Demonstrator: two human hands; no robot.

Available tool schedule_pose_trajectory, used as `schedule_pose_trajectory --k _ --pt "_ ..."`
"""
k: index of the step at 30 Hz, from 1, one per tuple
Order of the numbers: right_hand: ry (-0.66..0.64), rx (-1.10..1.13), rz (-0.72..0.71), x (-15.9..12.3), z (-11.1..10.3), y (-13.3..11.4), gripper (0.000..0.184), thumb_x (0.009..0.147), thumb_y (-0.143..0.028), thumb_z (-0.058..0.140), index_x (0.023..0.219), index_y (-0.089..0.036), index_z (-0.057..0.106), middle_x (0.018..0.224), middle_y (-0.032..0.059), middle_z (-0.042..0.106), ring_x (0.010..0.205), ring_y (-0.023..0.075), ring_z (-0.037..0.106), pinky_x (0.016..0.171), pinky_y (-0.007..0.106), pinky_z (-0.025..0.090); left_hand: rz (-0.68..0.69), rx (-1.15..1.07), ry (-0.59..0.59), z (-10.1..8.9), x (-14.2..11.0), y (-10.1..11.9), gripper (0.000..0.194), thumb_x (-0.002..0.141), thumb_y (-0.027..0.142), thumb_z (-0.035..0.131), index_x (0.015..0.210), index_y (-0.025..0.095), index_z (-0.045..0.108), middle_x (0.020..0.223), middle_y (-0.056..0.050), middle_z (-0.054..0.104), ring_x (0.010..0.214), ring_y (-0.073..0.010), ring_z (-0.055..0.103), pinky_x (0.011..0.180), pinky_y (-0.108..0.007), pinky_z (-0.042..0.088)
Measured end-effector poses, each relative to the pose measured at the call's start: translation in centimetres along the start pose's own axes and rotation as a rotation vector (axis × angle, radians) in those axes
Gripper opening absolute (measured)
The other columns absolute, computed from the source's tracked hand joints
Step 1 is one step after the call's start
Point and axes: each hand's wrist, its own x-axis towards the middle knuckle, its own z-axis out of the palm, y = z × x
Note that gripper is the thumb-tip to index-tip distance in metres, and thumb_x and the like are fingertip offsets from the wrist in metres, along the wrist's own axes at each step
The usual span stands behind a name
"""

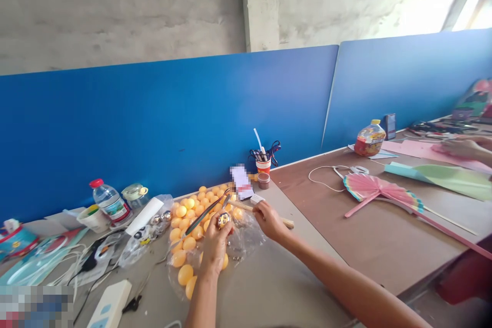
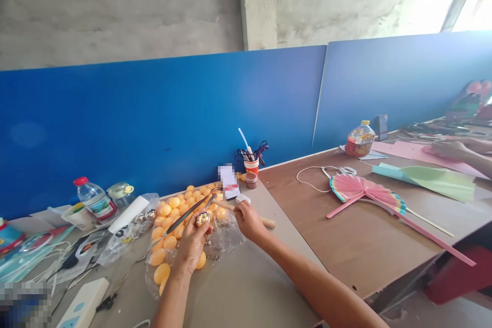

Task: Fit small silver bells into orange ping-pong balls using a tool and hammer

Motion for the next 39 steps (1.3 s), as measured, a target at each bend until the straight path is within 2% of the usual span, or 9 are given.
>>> schedule_pose_trajectory --k 2,4,9,14,18,25,29,35,39 --pt "0.054 -0.171 -0.074 -0.9 -0.2 1.2 0.018 0.088 -0.011 0.047 0.094 -0.018 0.063 0.101 0.0103 0.065 0.093 0.0227 0.061 0.085 0.034 0.048 0.007 0.038 -0.008 0.1 -0.1 0.0 0.062 0.062 0.041 0.089 0.117 0.020 0.068 0.086 -0.001 0.071 0.071 -0.0158 0.066 0.074 -0.030 0.053" --pt "0.068 -0.357 -0.040 -1.6 -0.4 1.9 0.024 0.089 -0.011 0.049 0.105 -0.018 0.065 0.110 0.0129 0.064 0.101 0.0259 0.059 0.091 0.038 0.046 0.017 0.066 -0.008 0.2 -0.1 -0.1 0.064 0.063 0.041 0.088 0.119 0.018 0.066 0.086 -0.002 0.071 0.073 -0.0168 0.067 0.075 -0.031 0.053" --pt "-0.095 -0.590 0.067 -2.2 -0.8 1.5 0.038 0.087 -0.009 0.050 0.121 -0.019 0.064 0.125 0.0144 0.063 0.112 0.0280 0.059 0.099 0.038 0.041 0.062 0.075 -0.017 0.2 0.1 -0.1 0.063 0.066 0.042 0.086 0.122 0.019 0.065 0.091 -0.002 0.070 0.073 -0.0162 0.068 0.077 -0.032 0.054" --pt "-0.158 -0.584 0.115 -2.2 -0.9 0.4 0.042 0.089 -0.009 0.048 0.127 -0.017 0.063 0.125 0.0149 0.067 0.114 0.0295 0.062 0.098 0.037 0.041 0.081 0.048 -0.002 0.0 0.0 0.0 0.065 0.068 0.042 0.085 0.127 0.022 0.065 0.092 -0.001 0.070 0.072 -0.0148 0.066 0.076 -0.031 0.054" --pt "-0.191 -0.575 0.133 -2.3 -1.3 0.0 0.043 0.090 -0.010 0.048 0.129 -0.018 0.063 0.127 0.0144 0.069 0.119 0.0302 0.062 0.101 0.037 0.041 0.067 0.038 0.006 0.1 -0.3 0.0 0.063 0.067 0.043 0.085 0.123 0.020 0.068 0.088 -0.003 0.070 0.072 -0.0167 0.066 0.074 -0.032 0.054" --pt "-0.212 -0.506 0.168 -2.2 -1.7 0.1 0.042 0.091 -0.012 0.047 0.129 -0.015 0.063 0.128 0.0152 0.069 0.121 0.0316 0.061 0.103 0.039 0.042 0.003 -0.113 0.009 0.0 -0.1 -0.4 0.052 0.070 0.045 0.084 0.115 0.023 0.069 0.115 -0.011 0.069 0.087 -0.0233 0.072 0.086 -0.041 0.057" --pt "-0.230 -0.468 0.185 -2.1 -1.8 0.3 0.041 0.090 -0.013 0.048 0.129 -0.014 0.064 0.127 0.0156 0.068 0.121 0.0331 0.060 0.102 0.041 0.043 -0.007 -0.088 0.058 -0.6 -0.1 -0.4 0.052 0.072 0.050 0.083 0.114 0.023 0.068 0.106 -0.010 0.070 0.083 -0.0247 0.072 0.082 -0.042 0.058" --pt "-0.279 -0.456 0.212 -2.1 -2.1 0.5 0.042 0.090 -0.014 0.048 0.130 -0.018 0.062 0.128 0.0142 0.067 0.123 0.0301 0.060 0.102 0.037 0.043 0.062 0.068 0.098 -0.5 -0.6 -0.2 0.054 0.075 0.059 0.078 0.114 0.024 0.066 0.098 -0.007 0.070 0.076 -0.0237 0.070 0.076 -0.040 0.057" --pt "-0.243 -0.440 0.174 -2.3 -1.8 1.3 0.042 0.089 -0.014 0.047 0.128 -0.020 0.063 0.127 0.0134 0.068 0.122 0.0299 0.061 0.101 0.038 0.044 0.063 0.172 0.108 -0.5 -0.8 -0.1 0.057 0.075 0.064 0.076 0.113 0.023 0.066 0.088 -0.006 0.071 0.076 -0.0250 0.070 0.078 -0.041 0.057"
